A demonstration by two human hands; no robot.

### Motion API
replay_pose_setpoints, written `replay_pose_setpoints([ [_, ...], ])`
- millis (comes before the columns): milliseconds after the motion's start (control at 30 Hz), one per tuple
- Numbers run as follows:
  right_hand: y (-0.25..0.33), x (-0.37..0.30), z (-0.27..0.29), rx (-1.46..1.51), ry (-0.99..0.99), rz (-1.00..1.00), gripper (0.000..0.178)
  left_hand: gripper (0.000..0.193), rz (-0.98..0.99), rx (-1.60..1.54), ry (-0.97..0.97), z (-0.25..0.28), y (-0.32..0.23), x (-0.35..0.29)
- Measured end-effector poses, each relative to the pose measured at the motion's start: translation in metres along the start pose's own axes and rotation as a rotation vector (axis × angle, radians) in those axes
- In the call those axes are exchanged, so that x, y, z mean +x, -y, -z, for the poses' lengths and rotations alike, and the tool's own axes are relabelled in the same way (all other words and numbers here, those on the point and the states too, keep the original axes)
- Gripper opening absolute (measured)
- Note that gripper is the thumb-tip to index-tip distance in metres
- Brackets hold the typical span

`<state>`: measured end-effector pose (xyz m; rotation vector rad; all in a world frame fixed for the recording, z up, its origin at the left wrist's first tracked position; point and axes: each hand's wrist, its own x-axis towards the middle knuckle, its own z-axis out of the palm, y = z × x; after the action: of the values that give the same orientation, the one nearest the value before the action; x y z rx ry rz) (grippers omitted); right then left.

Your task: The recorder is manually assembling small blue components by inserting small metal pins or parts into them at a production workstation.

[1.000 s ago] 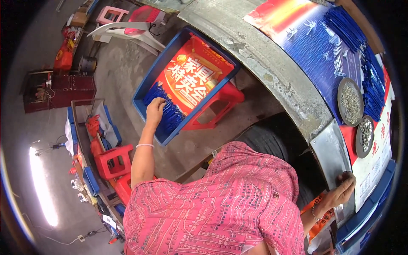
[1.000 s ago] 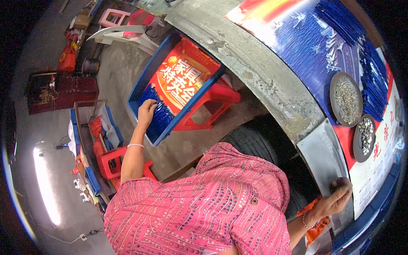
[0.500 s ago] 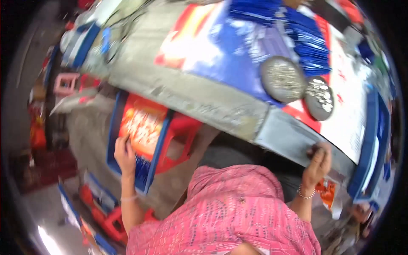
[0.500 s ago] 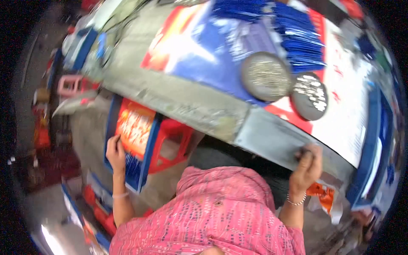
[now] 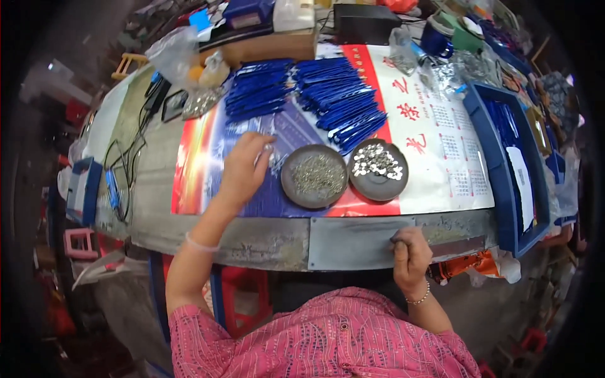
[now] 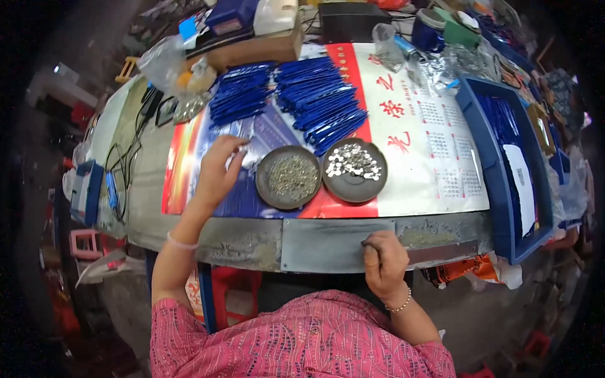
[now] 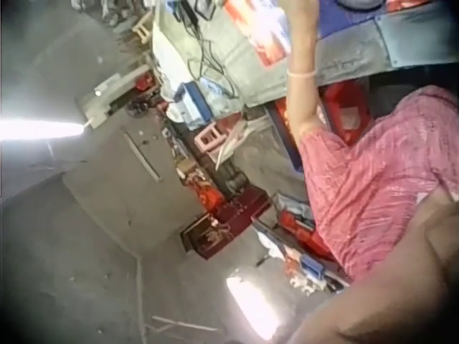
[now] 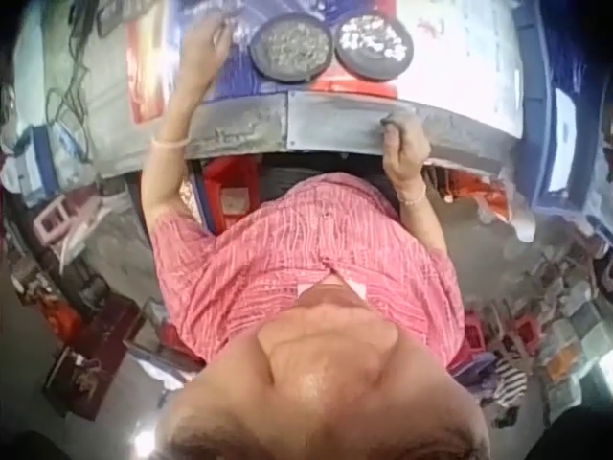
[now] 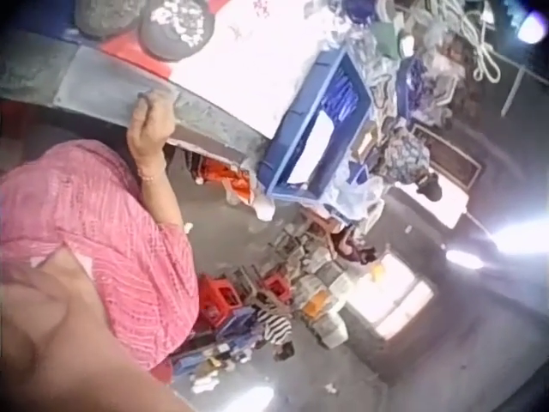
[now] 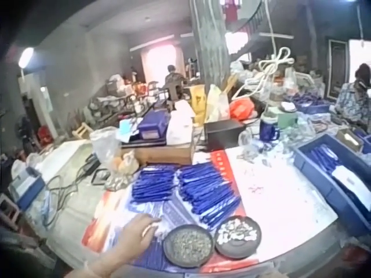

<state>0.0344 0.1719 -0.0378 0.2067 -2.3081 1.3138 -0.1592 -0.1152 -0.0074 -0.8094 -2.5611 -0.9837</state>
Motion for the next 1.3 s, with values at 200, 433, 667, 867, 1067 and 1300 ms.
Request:
replay_pose_setpoints([
  [200,-0.013,-0.005,0.006,-0.226,-0.050,0.122,0.016,0.023,-0.056,0.326,0.082,-0.054,0.054,0.070],
  [433,-0.008,-0.002,0.010,-0.209,-0.038,0.138,0.013,0.015,-0.141,0.333,0.155,-0.047,0.080,0.072],
  [667,-0.003,-0.006,0.008,-0.164,-0.038,0.114,0.016,0.011,-0.164,0.303,0.131,-0.054,0.085,0.075],
  [867,-0.002,-0.003,0.006,-0.139,-0.048,0.122,0.018,0.007,-0.169,0.399,0.123,-0.052,0.081,0.067],
  [1067,-0.006,0.002,0.000,-0.204,0.060,0.128,0.015,0.009,-0.149,0.416,0.087,-0.040,0.098,0.056],
  [1300,-0.004,0.001,0.002,-0.226,0.006,0.112,0.009,0.010,-0.216,0.265,-0.001,-0.042,0.081,0.060],
])
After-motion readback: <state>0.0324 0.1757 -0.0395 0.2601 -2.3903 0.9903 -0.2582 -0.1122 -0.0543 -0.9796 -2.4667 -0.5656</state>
